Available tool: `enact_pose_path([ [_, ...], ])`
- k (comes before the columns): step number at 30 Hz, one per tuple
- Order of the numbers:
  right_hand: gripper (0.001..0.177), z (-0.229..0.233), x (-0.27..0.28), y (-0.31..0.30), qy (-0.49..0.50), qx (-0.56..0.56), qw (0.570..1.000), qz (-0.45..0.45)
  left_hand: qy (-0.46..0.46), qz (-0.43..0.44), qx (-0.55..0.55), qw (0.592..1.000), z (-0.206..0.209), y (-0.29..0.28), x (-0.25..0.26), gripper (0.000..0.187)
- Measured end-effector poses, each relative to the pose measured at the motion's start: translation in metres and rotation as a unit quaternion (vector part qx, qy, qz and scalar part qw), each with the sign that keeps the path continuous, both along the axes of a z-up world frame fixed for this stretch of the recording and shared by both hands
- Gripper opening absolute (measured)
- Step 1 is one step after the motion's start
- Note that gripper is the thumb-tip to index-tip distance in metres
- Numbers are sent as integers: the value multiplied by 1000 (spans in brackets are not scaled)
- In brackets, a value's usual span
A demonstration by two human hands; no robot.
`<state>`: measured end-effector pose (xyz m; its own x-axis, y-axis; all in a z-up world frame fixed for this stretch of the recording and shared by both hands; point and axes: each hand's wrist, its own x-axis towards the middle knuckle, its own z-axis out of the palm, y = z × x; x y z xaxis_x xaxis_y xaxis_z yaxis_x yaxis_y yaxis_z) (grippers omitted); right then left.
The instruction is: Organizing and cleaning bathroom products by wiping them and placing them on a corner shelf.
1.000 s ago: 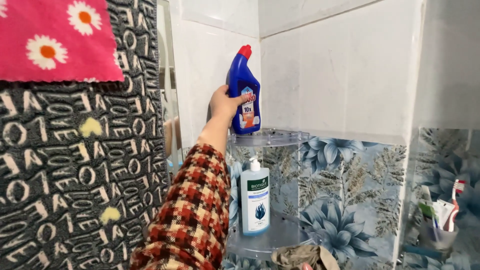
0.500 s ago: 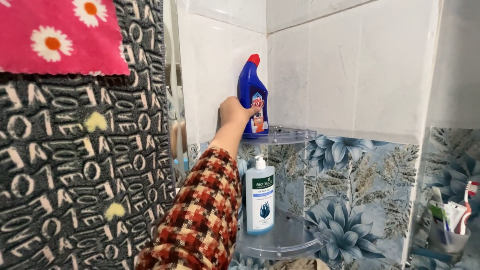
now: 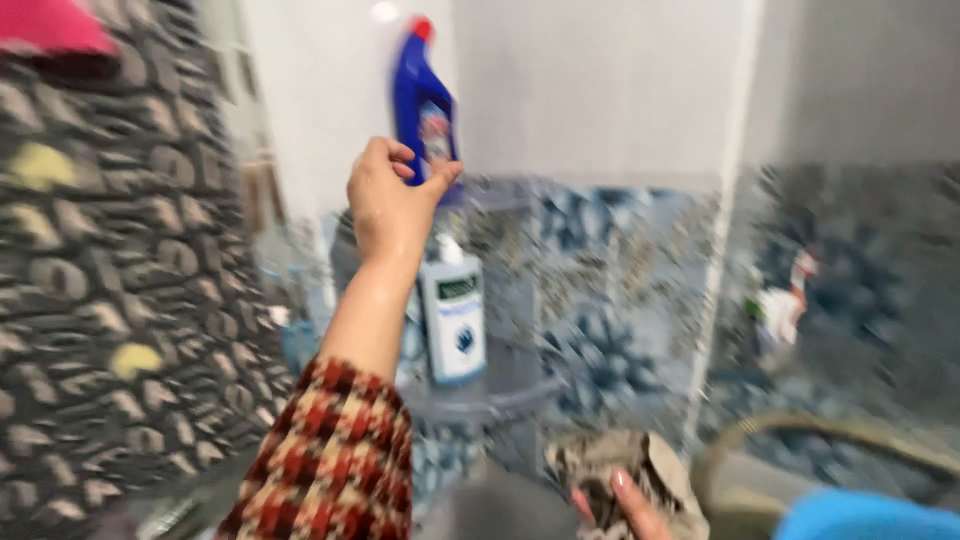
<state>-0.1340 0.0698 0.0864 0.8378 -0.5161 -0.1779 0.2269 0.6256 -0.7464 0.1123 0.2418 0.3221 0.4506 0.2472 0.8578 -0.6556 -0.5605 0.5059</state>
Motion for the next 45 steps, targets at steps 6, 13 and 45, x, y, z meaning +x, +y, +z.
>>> enact_pose_path([
  [6, 44, 75, -88, -15, 104, 53, 988, -97, 79, -197, 33, 977, -101, -99, -71, 48],
  [13, 54, 61, -155, -70, 68, -44, 960, -268, 224, -415, 121, 873, -202, -213, -168, 45],
  [45, 39, -18, -221, -187, 101, -41, 913, -393, 374, -572, 151, 714, -322, -449, -278, 55],
])
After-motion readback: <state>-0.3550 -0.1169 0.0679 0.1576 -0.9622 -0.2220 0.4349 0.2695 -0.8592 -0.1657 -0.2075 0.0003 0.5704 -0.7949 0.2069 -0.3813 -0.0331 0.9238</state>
